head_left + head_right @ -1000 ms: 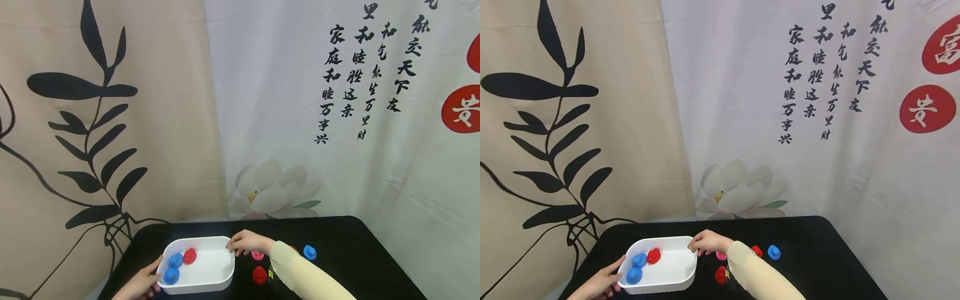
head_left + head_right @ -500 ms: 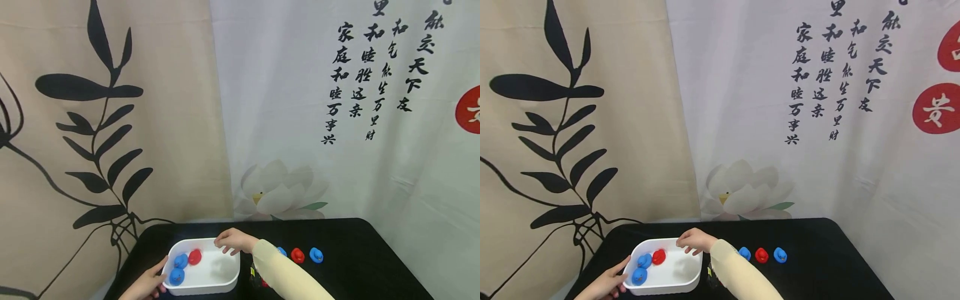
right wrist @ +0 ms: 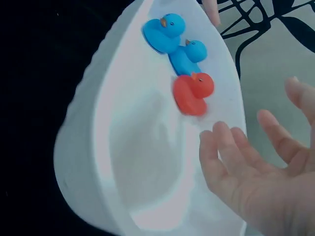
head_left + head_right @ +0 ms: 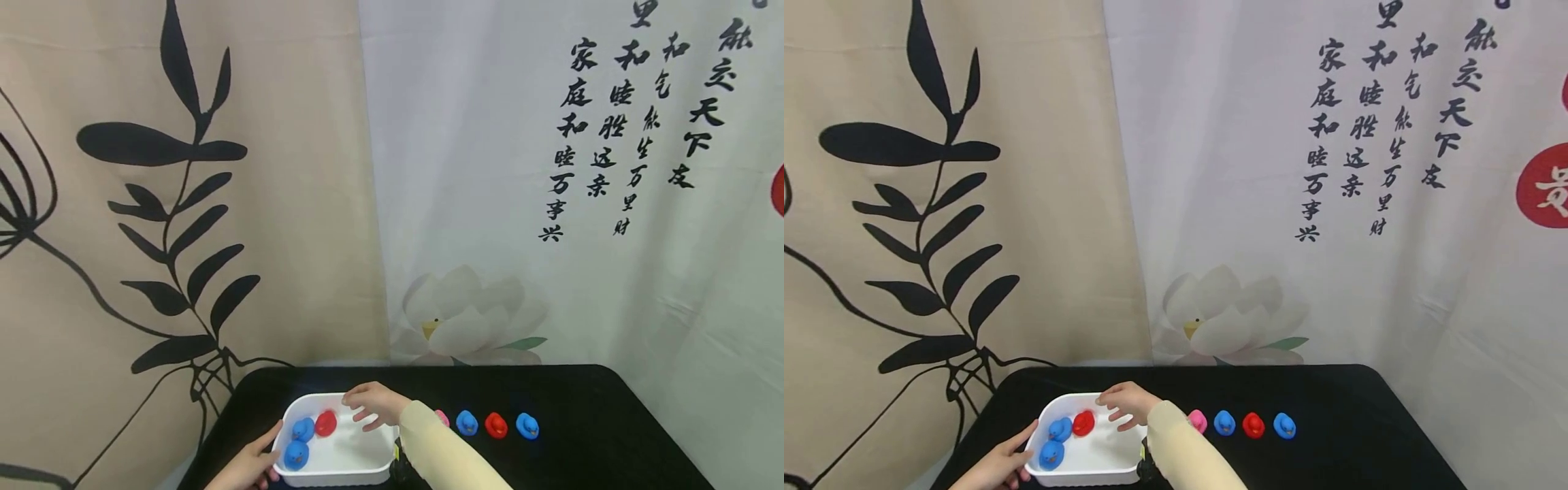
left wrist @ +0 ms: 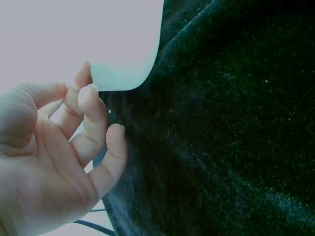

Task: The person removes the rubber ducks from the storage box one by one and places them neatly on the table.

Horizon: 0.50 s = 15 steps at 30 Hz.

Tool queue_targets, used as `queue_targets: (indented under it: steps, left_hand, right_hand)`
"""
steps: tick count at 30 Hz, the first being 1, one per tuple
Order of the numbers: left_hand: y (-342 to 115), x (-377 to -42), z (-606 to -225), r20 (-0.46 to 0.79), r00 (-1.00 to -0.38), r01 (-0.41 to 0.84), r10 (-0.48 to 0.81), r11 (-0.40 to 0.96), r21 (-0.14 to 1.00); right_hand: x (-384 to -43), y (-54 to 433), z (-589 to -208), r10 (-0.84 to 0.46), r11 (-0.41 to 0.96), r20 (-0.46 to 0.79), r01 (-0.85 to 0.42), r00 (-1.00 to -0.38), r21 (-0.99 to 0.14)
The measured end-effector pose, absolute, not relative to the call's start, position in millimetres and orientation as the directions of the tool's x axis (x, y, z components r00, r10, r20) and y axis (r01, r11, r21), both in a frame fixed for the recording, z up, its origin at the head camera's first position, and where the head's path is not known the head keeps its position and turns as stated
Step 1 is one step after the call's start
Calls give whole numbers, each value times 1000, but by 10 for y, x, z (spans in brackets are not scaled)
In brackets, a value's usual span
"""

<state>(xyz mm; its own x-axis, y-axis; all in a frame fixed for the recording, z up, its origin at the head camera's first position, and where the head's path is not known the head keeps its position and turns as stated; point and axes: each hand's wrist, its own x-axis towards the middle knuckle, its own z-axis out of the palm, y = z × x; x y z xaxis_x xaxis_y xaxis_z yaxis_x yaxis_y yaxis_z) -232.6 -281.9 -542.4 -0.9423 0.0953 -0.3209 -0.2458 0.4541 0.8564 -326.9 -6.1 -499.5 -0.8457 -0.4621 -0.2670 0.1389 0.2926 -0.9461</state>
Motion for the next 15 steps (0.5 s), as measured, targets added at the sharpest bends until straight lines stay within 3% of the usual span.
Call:
queue_targets:
  steps: [15]
  left_hand:
    - [-2802,-2279,-5394,-304,-953,-262,10,481,837]
  right_hand:
    - [-3205,-464,-5269,-395,268,-263,163,-880,-949]
